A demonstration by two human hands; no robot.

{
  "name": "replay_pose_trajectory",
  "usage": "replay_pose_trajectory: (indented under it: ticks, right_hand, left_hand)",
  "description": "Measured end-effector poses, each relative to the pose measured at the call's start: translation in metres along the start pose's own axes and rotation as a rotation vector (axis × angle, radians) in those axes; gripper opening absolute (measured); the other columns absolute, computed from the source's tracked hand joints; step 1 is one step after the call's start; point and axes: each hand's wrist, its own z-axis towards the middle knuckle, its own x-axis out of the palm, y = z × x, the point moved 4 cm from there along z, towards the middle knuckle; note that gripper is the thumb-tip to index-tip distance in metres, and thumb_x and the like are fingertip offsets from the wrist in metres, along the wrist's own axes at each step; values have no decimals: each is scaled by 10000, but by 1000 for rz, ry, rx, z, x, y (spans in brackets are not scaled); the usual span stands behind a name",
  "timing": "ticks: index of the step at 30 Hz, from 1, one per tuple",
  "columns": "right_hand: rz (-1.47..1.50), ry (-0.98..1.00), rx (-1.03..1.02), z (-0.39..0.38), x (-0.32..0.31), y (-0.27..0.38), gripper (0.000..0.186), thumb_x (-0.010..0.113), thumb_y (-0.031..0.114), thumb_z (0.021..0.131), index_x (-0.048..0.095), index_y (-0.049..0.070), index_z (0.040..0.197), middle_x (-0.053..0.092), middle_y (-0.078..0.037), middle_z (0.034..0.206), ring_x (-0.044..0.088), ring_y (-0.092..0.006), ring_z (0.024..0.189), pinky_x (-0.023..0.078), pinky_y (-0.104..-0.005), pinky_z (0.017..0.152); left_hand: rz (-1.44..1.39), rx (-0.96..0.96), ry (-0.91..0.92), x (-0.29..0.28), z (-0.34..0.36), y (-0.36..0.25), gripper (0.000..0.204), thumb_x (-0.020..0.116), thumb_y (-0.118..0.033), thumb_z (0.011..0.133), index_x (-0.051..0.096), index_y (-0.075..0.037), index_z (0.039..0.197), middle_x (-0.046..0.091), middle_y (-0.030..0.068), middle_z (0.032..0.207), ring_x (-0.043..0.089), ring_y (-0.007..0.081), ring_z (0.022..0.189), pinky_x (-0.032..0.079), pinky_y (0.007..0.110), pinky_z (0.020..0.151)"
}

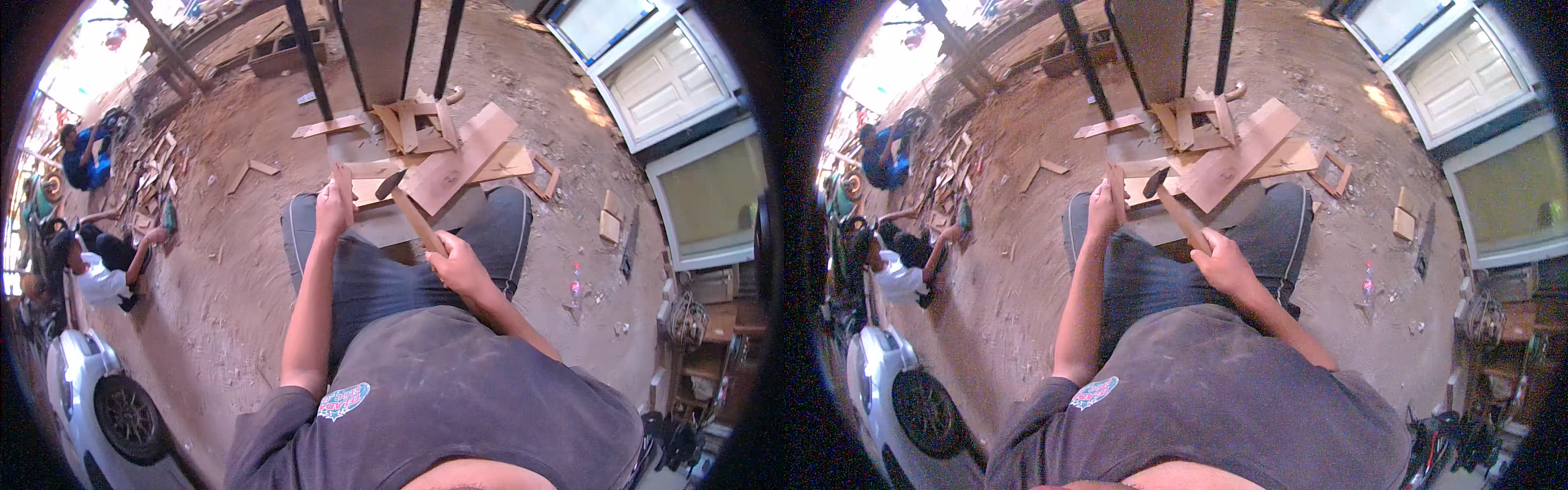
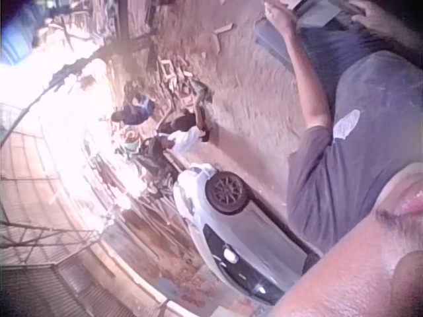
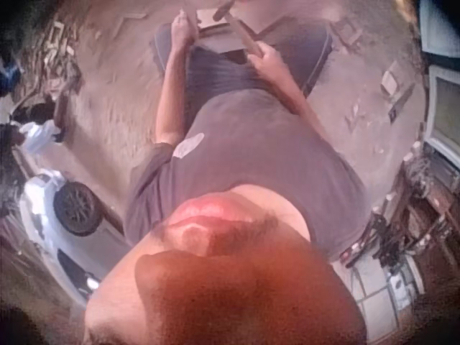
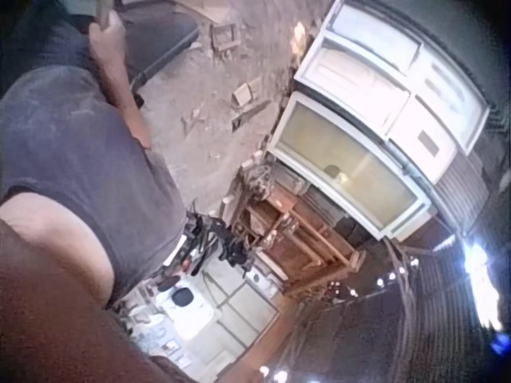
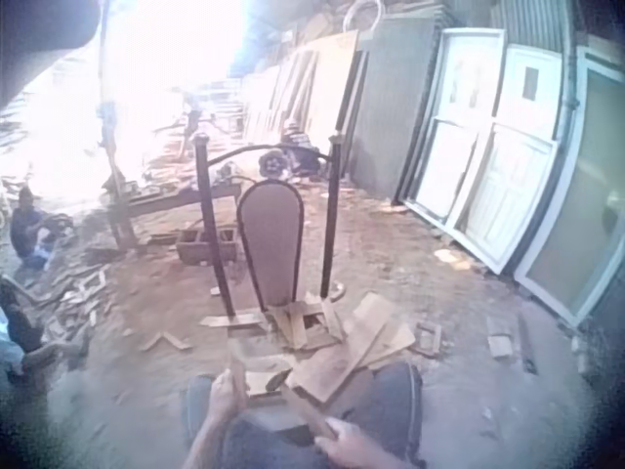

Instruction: The person uses a hammer and a chisel to shape and assemble small wooden planks, using a bare foot to stabilize the wood while working on the ground.

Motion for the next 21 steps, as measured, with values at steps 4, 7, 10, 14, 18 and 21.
replay_pose_trajectory:
  ticks: [4,7,10,14,18,21]
  right_hand:
    - [97,38,106,-7,-4,-3,205,610,182,1012,615,6,1116,625,-49,760,599,-149,592,503,-350,555]
    - [132,2,141,-9,-11,-25,174,587,180,1037,596,22,1109,609,-27,743,565,-120,528,482,-322,481]
    - [181,-26,203,-10,-19,-49,174,577,184,1046,571,30,1128,603,-24,737,552,-115,500,469,-312,448]
    - [230,51,296,-1,-19,-52,199,535,176,1070,547,31,1205,607,-33,760,521,-101,473,447,-274,421]
    - [267,88,280,18,-24,-38,235,522,173,1080,518,29,1267,619,-47,786,529,-102,476,459,-276,421]
    - [360,89,155,44,-29,-8,277,528,216,1094,493,47,1311,628,-55,826,527,-105,473,470,-286,416]
  left_hand:
    - [208,-40,20,13,31,11,433,436,-351,1121,642,15,1012,706,116,741,645,178,541,529,337,506]
    - [370,-15,88,19,52,6,370,540,-314,1077,660,35,1092,695,109,694,670,187,539,534,331,473]
    - [623,-24,223,16,71,-2,376,587,-321,1015,692,23,1123,719,171,710,711,218,558,571,375,517]
    - [952,494,315,3,96,-5,394,646,-407,967,730,-42,1091,704,184,691,749,301,694,596,446,697]
    - [1245,472,195,24,90,-4,599,642,-552,957,672,-59,1295,698,207,1185,659,351,1184,507,488,999]
    - [1275,404,-39,40,62,14,903,586,-671,953,404,-67,1600,258,173,1720,210,392,1586,190,545,1260]
